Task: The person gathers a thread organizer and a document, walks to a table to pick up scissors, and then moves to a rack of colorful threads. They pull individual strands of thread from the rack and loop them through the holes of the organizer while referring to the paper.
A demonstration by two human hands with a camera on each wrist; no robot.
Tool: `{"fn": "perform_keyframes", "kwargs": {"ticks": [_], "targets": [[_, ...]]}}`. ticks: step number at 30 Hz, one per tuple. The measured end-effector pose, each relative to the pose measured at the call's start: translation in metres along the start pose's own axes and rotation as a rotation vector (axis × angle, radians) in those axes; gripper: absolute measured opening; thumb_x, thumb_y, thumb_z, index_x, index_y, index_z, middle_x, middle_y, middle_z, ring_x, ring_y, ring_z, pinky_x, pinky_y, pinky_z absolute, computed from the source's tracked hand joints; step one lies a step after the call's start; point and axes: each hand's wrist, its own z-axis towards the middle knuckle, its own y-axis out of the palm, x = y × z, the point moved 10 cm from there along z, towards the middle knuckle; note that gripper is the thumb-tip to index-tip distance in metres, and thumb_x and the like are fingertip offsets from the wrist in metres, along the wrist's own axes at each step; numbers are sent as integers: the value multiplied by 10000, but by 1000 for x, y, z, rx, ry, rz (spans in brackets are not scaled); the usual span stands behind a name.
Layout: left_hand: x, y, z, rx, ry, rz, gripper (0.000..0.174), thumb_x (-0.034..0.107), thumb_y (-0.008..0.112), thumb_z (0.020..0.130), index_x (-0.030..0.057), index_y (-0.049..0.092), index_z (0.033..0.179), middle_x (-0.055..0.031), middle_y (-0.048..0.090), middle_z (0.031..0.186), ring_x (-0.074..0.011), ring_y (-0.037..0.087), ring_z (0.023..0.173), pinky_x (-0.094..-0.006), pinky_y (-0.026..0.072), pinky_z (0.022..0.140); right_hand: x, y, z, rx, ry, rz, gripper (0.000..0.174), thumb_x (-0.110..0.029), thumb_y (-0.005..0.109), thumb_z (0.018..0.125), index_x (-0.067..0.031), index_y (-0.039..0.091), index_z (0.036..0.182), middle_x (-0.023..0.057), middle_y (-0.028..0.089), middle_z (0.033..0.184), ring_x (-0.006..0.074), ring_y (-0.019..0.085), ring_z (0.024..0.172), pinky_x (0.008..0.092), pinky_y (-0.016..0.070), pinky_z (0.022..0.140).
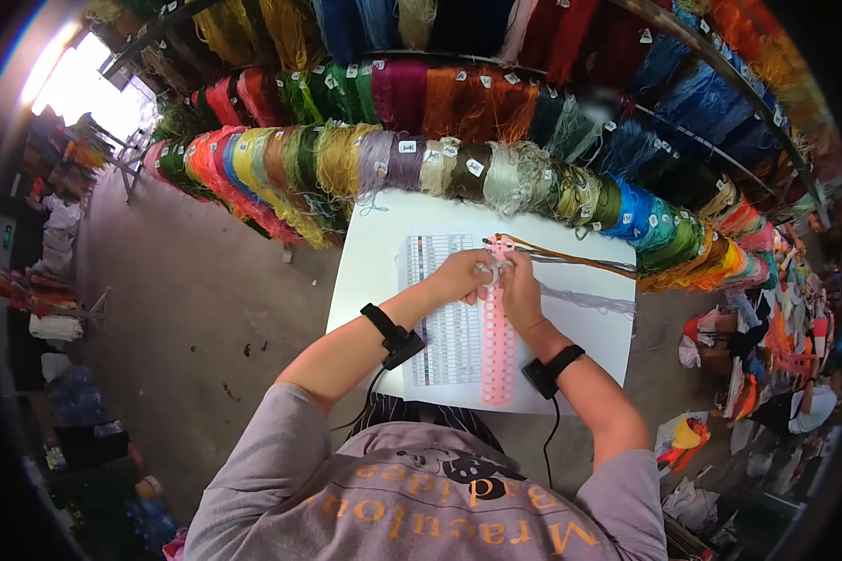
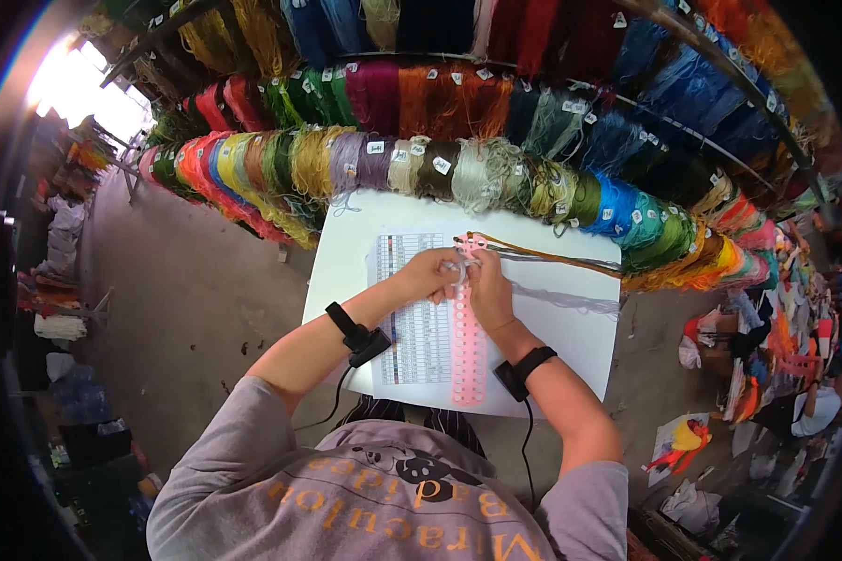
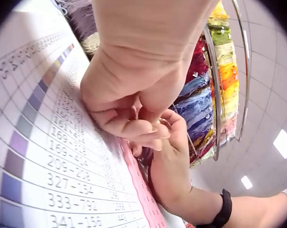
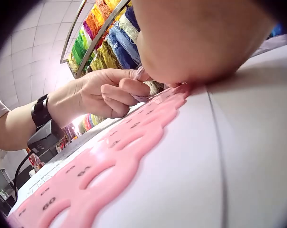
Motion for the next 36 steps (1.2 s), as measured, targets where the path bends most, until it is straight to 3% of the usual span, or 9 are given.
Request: {"fn": "perform_keyframes", "kwargs": {"ticks": [4, 7, 11, 17, 19, 26, 30, 33, 36], "targets": [[60, -23, -28, 523, 651, 679, 156, 155, 560, 894, 25, 622, 953, -77, 615, 698, -95, 563, 507, -256, 432, 461, -33, 0, 8, 0, -185, -293, 240, -115, 543, 861, -71, 504, 1094, 153, 546, 1013, 349, 602, 790, 418, 491, 669], [79, -24, -51, 601, 512, 667, 171, 172, 556, 874, 45, 650, 939, -124, 615, 848, -216, 615, 756, -350, 479, 641, -27, 8, 13, -50, -119, -397, 250, -155, 579, 808, -97, 553, 1050, 120, 565, 996, 345, 609, 768, 431, 491, 653], [40, -39, -32, 500, 350, 135, 195, 182, 566, 911, 10, 643, 860, -24, 617, 771, -154, 576, 626, -326, 476, 582, -21, 12, 19, -88, -18, -451, 198, -208, 608, 787, -135, 617, 971, 71, 601, 927, 326, 622, 723, 423, 489, 625], [55, -26, -49, 62, 457, -112, 207, 171, 587, 895, 56, 658, 1052, -171, 355, 1418, -187, 551, 1071, -344, 437, 906, -30, 10, 20, -91, -53, -441, 192, -225, 601, 808, -136, 631, 976, 61, 605, 936, 310, 629, 762, 418, 487, 651], [115, -39, -103, 578, 913, 824, 331, 141, 612, 845, 144, 622, 1176, -155, 152, 1524, -253, 365, 1310, -449, 250, 1083, -27, 12, 20, -109, -41, -443, 194, -225, 595, 814, -136, 629, 982, 59, 605, 941, 309, 629, 768, 418, 487, 659], [101, -118, -139, 911, 182, 1719, 330, 170, 585, 824, 189, 621, 1151, -58, 283, 1489, -251, 256, 1376, -627, 78, 1075, -27, 20, 21, -189, -79, -429, 161, -227, 566, 841, -128, 606, 961, 56, 589, 977, 297, 626, 750, 417, 485, 648], [69, -192, -190, 934, -264, 1407, 241, 228, 512, 892, 125, 663, 1049, -28, 485, 1335, -188, 339, 1322, -664, 102, 1052, -19, 24, 15, -226, -67, -409, 131, -218, 555, 851, -98, 563, 902, 68, 583, 955, 288, 619, 725, 405, 488, 622], [75, -190, -200, 798, -283, 1118, 153, 179, 544, 859, 108, 672, 903, -71, 636, 1030, -278, 589, 1006, -588, 327, 973, -19, 21, 12, -147, -164, -428, 124, -192, 557, 850, -80, 518, 883, 91, 577, 922, 292, 608, 700, 397, 487, 603], [93, -118, -147, 729, 229, 1198, 124, 141, 588, 831, 112, 645, 937, -81, 621, 895, -279, 613, 835, -354, 499, 703, -9, 15, 11, -65, -154, -307, 126, -156, 563, 844, -70, 502, 914, 111, 569, 896, 314, 599, 701, 406, 484, 613]]}}
